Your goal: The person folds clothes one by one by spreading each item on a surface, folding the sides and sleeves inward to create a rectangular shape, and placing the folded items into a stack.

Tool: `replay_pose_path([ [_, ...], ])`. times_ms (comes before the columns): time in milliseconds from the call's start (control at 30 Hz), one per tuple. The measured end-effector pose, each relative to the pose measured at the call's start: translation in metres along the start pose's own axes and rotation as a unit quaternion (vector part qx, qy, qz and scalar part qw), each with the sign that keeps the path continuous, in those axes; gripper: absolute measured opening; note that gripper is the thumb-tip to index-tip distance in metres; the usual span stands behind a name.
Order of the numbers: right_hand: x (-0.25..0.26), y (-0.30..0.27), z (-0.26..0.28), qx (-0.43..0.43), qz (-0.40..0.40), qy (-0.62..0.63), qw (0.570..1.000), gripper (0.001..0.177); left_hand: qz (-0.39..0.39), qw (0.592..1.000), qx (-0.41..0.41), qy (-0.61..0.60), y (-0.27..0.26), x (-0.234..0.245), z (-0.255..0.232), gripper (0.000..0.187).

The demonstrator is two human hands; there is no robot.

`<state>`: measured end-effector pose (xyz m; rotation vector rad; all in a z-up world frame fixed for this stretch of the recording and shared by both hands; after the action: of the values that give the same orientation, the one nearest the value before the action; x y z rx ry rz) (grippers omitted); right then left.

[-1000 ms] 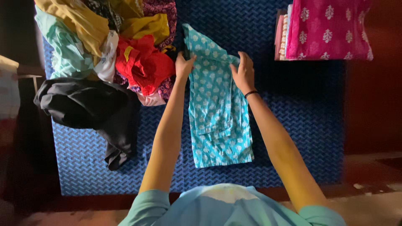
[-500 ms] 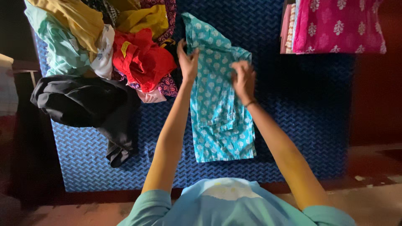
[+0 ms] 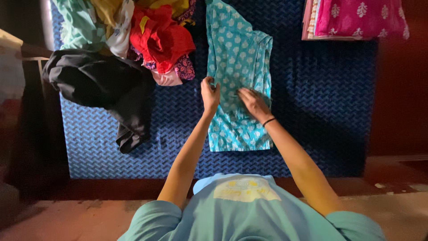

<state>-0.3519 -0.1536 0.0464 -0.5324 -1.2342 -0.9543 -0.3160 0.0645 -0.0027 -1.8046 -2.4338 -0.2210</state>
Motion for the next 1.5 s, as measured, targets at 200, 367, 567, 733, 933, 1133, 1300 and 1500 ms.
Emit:
replay_pose_path([
  [200, 0.034, -0.003, 0.001, -0.095, -0.051, 0.038, 0.993, 0.031, 0.071, 0.992, 0.094, 0.043, -0.016, 0.002, 0.030, 0.025],
  [367, 0.064, -0.013, 0.024, -0.049, -0.057, -0.034, 0.997, 0.024, 0.048, 0.996, 0.006, 0.079, -0.029, -0.006, 0.040, 0.026],
  [567, 0.045, -0.039, 0.022, -0.119, -0.055, 0.027, 0.991, 0.017, 0.103, 0.992, -0.011, 0.079, -0.040, -0.008, 0.056, 0.030],
  [733, -0.033, -0.054, -0.012, -0.252, -0.156, 0.068, 0.953, 0.055, 0.186, 0.971, 0.127, 0.081, -0.049, -0.006, 0.057, 0.041],
  [933, -0.078, -0.072, -0.049, -0.356, 0.058, 0.135, 0.923, 0.038, 0.202, 0.961, 0.181, 0.049, -0.056, 0.007, 0.049, 0.040],
  [1133, -0.065, -0.069, -0.039, -0.328, 0.080, 0.045, 0.940, 0.054, 0.257, 0.957, 0.105, 0.083, -0.049, 0.017, 0.053, 0.035],
  [1300, -0.035, -0.032, -0.061, -0.378, 0.013, 0.128, 0.917, 0.041, 0.164, 0.968, 0.082, 0.171, 0.004, 0.022, 0.037, 0.035],
  [1500, -0.021, 0.060, -0.041, -0.223, -0.166, 0.051, 0.959, 0.043, 0.138, 0.961, -0.123, 0.207, 0.068, -0.032, -0.028, 0.043],
])
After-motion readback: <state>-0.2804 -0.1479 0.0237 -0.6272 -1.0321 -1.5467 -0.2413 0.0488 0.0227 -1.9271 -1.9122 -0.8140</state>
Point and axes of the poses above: each hand's wrist, its own y-axis towards the middle knuckle, its own x-axis out of the back of the hand, z = x × y, the point moved 3 cm from there along y, towards the middle knuckle, and after that the axes turned 13 degrees about -y, right-handed, at the moved point
